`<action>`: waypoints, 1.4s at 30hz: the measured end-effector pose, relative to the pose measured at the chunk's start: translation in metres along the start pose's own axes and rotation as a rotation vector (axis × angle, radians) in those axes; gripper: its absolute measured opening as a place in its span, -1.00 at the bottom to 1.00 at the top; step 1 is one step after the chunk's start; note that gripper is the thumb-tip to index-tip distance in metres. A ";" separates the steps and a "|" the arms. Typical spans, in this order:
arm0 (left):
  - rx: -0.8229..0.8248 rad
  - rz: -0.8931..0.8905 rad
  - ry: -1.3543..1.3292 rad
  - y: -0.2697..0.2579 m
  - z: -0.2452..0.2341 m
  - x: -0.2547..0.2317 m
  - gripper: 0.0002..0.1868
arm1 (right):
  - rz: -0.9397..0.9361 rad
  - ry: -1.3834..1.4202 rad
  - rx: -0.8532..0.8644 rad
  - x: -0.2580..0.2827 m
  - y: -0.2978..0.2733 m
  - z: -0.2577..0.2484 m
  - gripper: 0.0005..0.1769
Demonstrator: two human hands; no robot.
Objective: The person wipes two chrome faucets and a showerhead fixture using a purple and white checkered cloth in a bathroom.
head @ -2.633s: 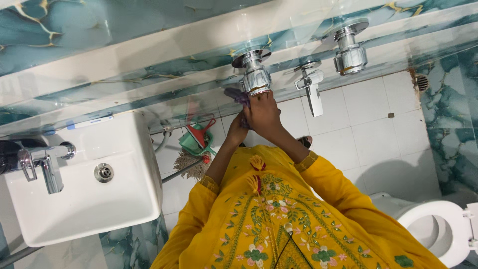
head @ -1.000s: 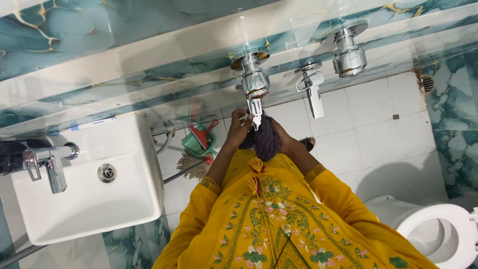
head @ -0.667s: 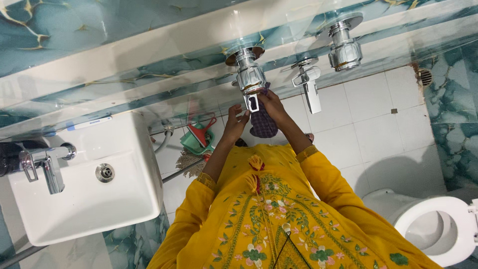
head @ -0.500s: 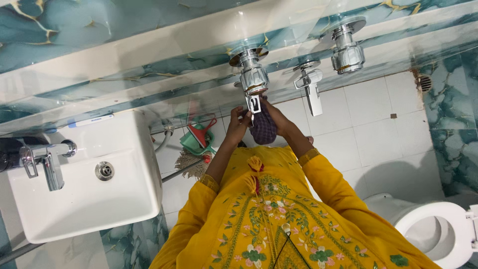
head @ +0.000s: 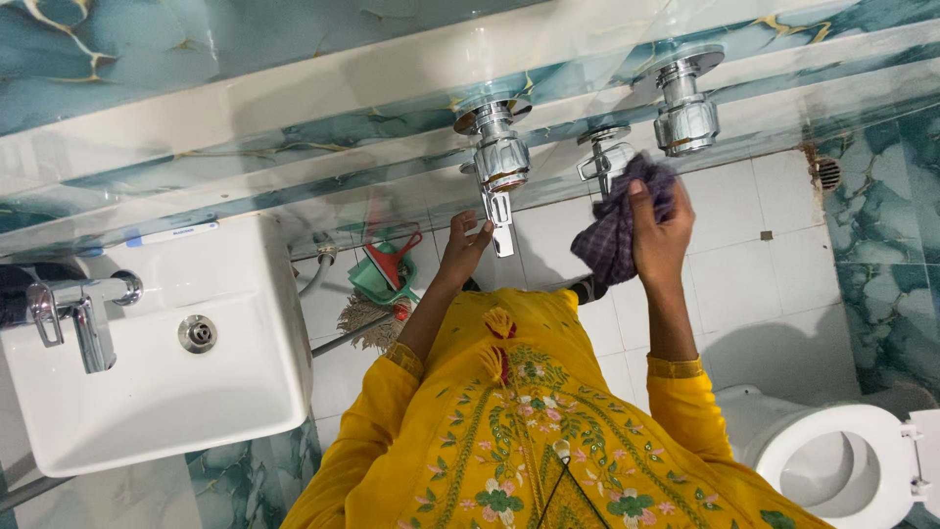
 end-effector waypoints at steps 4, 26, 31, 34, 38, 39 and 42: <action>0.008 -0.015 -0.006 0.003 0.002 0.001 -0.13 | -0.379 -0.186 -0.185 0.045 0.004 -0.008 -0.71; 0.031 0.026 -0.065 -0.002 0.003 -0.004 -0.15 | -0.425 -0.863 -0.117 -0.038 0.031 0.051 -0.30; 0.032 0.025 -0.053 0.000 0.004 -0.001 -0.15 | -0.440 -0.909 0.084 -0.012 0.019 0.056 -0.08; 0.043 0.064 -0.037 0.002 0.004 0.000 -0.13 | -0.399 -0.751 0.153 -0.011 0.024 0.050 -0.05; 0.054 0.029 0.054 -0.002 0.004 -0.001 -0.11 | -0.355 -0.701 0.202 -0.019 0.027 0.041 -0.17; 0.063 0.003 0.060 0.000 0.003 -0.002 -0.11 | -0.360 -0.701 0.199 -0.021 0.025 0.040 -0.17; 0.049 0.000 0.062 0.000 0.001 -0.004 -0.10 | -0.410 -0.840 0.207 -0.029 0.019 0.045 -0.24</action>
Point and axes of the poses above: each hand's wrist, its own y-axis towards the middle knuckle, its own z-axis out of the palm, x = y × z, the point moved 6 cm from there along y, towards the middle knuckle, and after that the axes turned 10 degrees about y, right-handed, at the moved point
